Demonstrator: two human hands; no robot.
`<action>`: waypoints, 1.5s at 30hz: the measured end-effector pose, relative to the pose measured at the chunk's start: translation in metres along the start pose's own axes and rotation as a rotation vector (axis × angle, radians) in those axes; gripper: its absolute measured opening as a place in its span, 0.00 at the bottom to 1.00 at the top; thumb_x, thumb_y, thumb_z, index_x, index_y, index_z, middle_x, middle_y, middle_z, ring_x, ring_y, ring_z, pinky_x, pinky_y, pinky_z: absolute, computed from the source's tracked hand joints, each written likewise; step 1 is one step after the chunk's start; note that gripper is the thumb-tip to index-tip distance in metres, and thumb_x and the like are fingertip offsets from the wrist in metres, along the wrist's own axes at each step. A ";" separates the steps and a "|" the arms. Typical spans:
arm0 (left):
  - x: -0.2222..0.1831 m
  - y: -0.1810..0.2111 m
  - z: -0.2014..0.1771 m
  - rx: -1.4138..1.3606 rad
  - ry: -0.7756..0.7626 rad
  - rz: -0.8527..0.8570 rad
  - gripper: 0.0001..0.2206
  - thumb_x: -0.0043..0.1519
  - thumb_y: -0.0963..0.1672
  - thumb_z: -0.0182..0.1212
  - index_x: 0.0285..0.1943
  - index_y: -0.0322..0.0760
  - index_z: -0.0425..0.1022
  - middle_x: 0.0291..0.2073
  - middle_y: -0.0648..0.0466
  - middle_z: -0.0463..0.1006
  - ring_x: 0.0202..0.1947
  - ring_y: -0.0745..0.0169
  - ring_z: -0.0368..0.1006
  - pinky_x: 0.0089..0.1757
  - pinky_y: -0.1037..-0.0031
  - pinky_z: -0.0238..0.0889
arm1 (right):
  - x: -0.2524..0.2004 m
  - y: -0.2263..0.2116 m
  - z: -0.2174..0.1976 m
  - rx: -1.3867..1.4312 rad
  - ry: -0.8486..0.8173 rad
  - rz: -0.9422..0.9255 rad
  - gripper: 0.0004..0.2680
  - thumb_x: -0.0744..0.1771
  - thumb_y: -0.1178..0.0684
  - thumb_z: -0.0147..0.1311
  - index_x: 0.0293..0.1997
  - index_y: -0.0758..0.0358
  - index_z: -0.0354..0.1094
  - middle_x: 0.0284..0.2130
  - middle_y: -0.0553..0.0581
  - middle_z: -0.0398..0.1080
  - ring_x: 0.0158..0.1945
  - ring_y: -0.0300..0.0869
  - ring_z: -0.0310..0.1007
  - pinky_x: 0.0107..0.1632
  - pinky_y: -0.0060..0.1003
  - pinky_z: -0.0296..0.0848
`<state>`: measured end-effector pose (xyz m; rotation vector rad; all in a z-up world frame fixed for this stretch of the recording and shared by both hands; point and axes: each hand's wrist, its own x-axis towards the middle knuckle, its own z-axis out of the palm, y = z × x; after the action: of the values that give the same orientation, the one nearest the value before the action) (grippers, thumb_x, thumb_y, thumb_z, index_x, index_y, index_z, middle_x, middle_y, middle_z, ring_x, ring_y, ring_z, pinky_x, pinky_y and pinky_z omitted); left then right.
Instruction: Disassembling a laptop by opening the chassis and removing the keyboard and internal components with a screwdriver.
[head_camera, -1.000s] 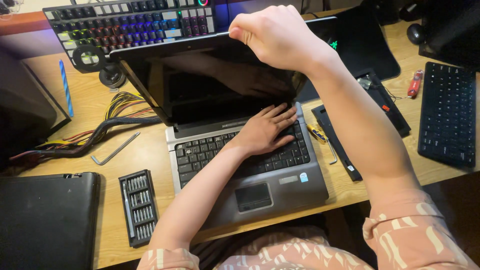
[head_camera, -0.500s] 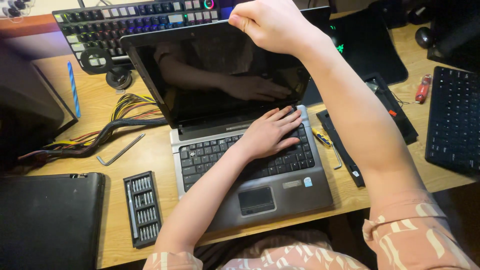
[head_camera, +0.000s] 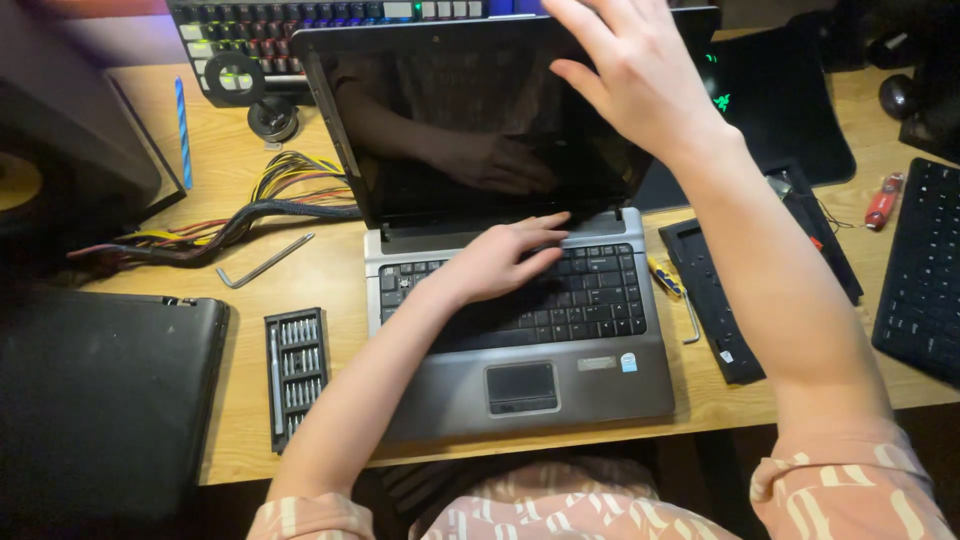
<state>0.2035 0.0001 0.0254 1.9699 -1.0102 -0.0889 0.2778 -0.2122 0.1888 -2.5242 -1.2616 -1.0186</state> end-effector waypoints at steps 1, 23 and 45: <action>-0.011 0.000 -0.010 0.000 0.005 -0.006 0.17 0.68 0.46 0.57 0.59 0.30 0.76 0.68 0.41 0.69 0.65 0.41 0.69 0.61 0.63 0.64 | -0.009 0.000 -0.004 0.007 -0.001 -0.005 0.19 0.71 0.58 0.64 0.70 0.64 0.62 0.62 0.62 0.65 0.65 0.57 0.64 0.68 0.49 0.64; -0.150 0.005 -0.051 0.708 0.417 -0.227 0.18 0.60 0.40 0.64 0.58 0.21 0.74 0.55 0.36 0.71 0.55 0.37 0.67 0.55 0.58 0.64 | -0.162 -0.031 0.009 0.487 -0.707 0.951 0.23 0.64 0.47 0.64 0.63 0.64 0.60 0.28 0.62 0.75 0.32 0.48 0.74 0.38 0.43 0.71; -0.146 -0.014 -0.101 0.201 0.292 -0.609 0.25 0.60 0.41 0.67 0.68 0.34 0.70 0.44 0.43 0.78 0.36 0.55 0.78 0.41 0.68 0.70 | -0.172 0.003 0.017 0.658 -0.806 0.840 0.21 0.63 0.50 0.64 0.61 0.61 0.63 0.38 0.62 0.80 0.43 0.50 0.82 0.46 0.41 0.75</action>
<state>0.1579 0.1720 0.0305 2.3334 -0.2173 -0.0327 0.2162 -0.3203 0.0681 -2.4771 -0.3525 0.5430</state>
